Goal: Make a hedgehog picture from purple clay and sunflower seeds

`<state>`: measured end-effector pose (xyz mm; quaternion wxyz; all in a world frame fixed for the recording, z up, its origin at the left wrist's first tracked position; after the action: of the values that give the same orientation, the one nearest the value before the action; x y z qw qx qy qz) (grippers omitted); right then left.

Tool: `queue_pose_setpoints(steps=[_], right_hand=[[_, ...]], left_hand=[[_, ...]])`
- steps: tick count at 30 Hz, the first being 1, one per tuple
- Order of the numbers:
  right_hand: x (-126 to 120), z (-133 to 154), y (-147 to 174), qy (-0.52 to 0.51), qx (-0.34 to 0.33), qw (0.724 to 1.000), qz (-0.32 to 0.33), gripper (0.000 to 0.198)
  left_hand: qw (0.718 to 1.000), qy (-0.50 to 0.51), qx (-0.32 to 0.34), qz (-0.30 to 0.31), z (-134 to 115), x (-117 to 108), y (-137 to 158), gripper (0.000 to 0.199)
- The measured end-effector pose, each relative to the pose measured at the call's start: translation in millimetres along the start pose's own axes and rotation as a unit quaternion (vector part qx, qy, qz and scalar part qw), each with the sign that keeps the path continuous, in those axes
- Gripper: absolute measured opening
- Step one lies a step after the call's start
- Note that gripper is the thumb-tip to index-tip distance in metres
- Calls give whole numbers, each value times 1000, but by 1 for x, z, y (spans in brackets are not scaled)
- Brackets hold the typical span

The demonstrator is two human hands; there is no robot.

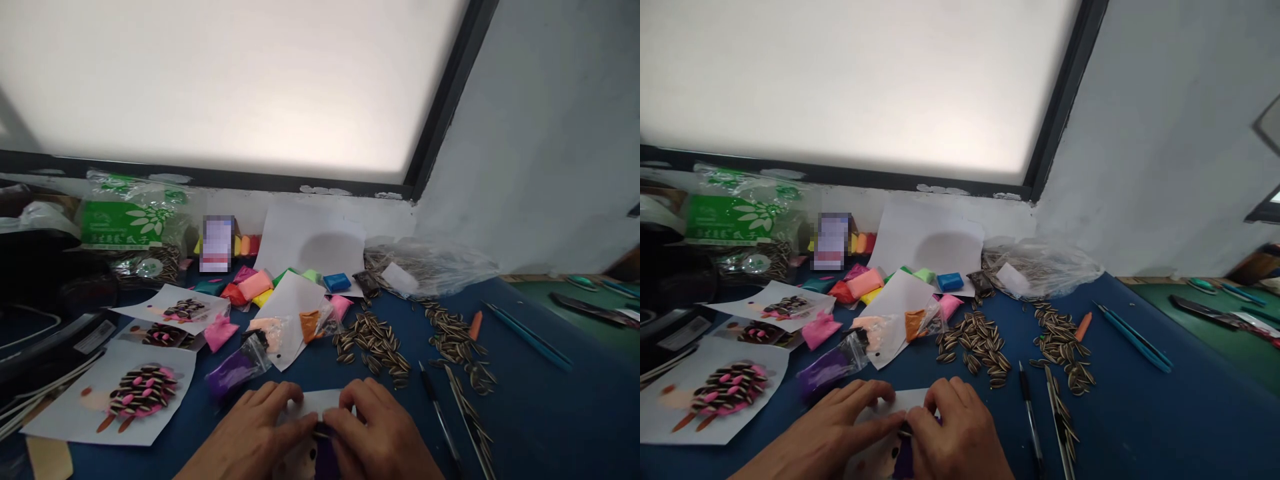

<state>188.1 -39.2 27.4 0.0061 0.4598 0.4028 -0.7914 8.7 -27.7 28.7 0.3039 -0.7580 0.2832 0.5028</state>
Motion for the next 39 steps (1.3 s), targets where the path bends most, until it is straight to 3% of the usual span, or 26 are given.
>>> queue_pose_setpoints(steps=[4, 7, 11, 16, 22, 26, 31, 36, 39], right_hand=[[8, 2, 2, -7, -8, 998, -61, 28], [13, 2, 2, -4, -10, 998, -70, 30], [10, 2, -2, 8, -6, 998, -66, 35], [6, 6, -4, 28, -12, 1000, -7, 39], [12, 6, 0, 34, 23, 998, -39, 49], [8, 8, -5, 46, 10, 999, -14, 45], [5, 9, -9, 65, -4, 998, 6, 41], [10, 8, -6, 54, 12, 998, -41, 48], [8, 7, -5, 41, 14, 999, -23, 40]], left_hand=[[1000, 25, 16, -4, 2, -4, 4, 65], [1000, 14, 25, -2, 5, 2, 5, 65], [999, -11, 38, -3, 9, 15, 4, 59], [999, -41, 18, -8, 9, 23, 2, 53], [999, -32, 30, -10, 7, 14, 2, 51], [999, 3, 35, -6, 5, 7, 3, 50], [999, -31, 34, 19, 2, 9, 0, 47], [997, -56, 33, 35, -1, 7, -1, 50], [998, -45, 32, 33, 0, 7, -1, 48]])
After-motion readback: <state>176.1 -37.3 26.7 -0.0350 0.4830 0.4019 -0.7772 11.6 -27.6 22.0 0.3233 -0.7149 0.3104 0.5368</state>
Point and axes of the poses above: each hand's wrist, its own y-axis away from the middle knuckle, its own x-axis out of the palm, z = x × y, the point moved 4 cm from there along -y, towards the middle knuckle, and after that the axes turned 4 degrees about x, right-handed, at the moved point
